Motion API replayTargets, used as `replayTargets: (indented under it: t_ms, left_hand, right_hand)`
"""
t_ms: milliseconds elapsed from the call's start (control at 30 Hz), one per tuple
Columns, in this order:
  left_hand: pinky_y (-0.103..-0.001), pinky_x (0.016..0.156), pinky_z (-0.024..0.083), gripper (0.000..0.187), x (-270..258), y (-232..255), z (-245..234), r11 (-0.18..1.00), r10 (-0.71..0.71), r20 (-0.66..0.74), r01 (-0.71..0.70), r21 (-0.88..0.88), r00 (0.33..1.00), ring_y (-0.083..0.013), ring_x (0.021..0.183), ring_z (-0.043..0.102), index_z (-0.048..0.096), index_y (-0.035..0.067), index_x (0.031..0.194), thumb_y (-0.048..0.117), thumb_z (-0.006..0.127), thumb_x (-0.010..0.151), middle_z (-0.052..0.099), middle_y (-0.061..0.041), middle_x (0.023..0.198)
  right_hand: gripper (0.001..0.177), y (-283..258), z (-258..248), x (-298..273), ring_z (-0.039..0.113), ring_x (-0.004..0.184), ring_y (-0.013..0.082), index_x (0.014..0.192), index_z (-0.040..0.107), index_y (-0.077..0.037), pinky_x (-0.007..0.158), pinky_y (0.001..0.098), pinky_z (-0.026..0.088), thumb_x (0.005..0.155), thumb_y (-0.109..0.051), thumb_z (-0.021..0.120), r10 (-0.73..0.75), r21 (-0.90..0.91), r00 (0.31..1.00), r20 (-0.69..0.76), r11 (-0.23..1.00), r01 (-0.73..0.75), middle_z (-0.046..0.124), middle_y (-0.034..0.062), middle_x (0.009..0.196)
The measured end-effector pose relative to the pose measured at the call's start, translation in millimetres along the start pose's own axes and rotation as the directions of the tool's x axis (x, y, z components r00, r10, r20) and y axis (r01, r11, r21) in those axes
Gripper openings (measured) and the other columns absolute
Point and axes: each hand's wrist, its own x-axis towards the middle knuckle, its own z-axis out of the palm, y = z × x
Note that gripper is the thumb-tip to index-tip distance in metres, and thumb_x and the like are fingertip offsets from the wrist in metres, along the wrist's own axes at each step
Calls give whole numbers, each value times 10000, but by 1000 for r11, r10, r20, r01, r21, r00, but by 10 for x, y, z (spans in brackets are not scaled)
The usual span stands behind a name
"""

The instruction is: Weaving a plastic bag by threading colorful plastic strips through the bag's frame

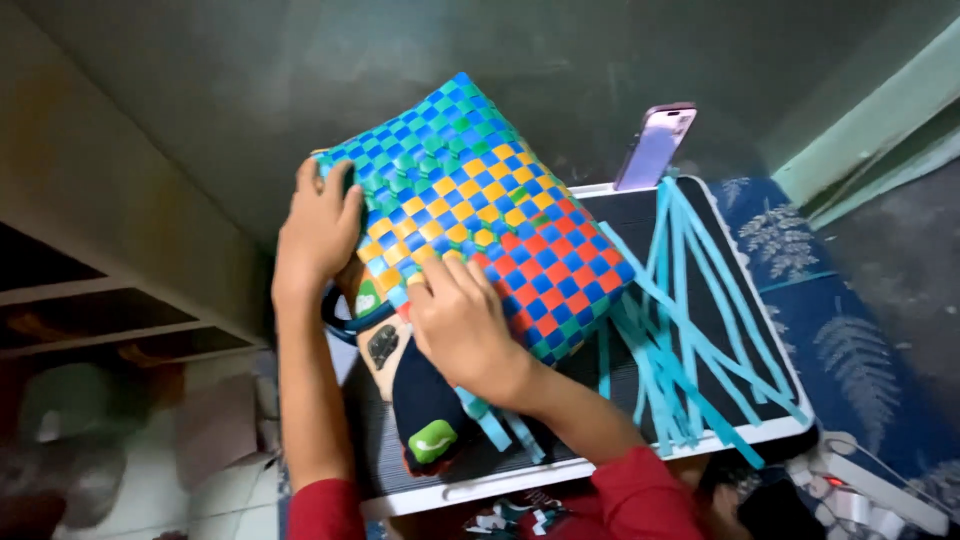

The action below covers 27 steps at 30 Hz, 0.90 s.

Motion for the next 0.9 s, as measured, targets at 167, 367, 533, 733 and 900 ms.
replayTargets:
  t_ms: [167,367,533,733,900]
  left_hand:
    - [-698,819,425,456,37,-40,28,989,33,-14,-31,142,999,-602,1129,461,469,113,1390,331,381,999,305,-283,1425]
    - [-604,850,374,540,-92,304,-119,991,-129,62,126,49,990,-364,1285,327,390,135,1414,397,263,959,186,-134,1536]
    - [-614,901,338,505,5,140,23,993,-96,11,95,76,995,-416,1259,353,427,117,1380,361,318,952,224,-178,1508]
    - [-601,917,324,510,18,63,-52,993,-85,41,81,88,996,-435,1272,344,424,134,1387,368,310,949,228,-198,1504]
    - [-619,814,383,531,-71,253,-76,993,-108,43,106,59,993,-385,1277,338,406,111,1406,377,263,969,195,-167,1527]
  right_hand:
    - [53,12,-89,32,505,702,303,715,553,-19,611,393,360,713,-48,597,64,102,997,52,992,-69,492,133,784]
    - [145,-9,-291,55,464,694,287,801,507,-69,644,387,347,826,-12,637,104,82,993,59,991,-109,464,93,769]
    - [214,-54,-403,65,428,620,272,747,494,-77,586,382,329,958,-41,505,67,19,998,12,998,-67,440,82,693]
    - [211,-107,-160,-9,414,633,281,698,448,-101,593,399,325,892,-29,491,57,-4,996,70,998,-57,427,92,689]
    - [263,-71,-100,-114,379,651,289,651,416,-65,605,404,332,870,76,449,53,105,997,60,993,-59,396,114,705]
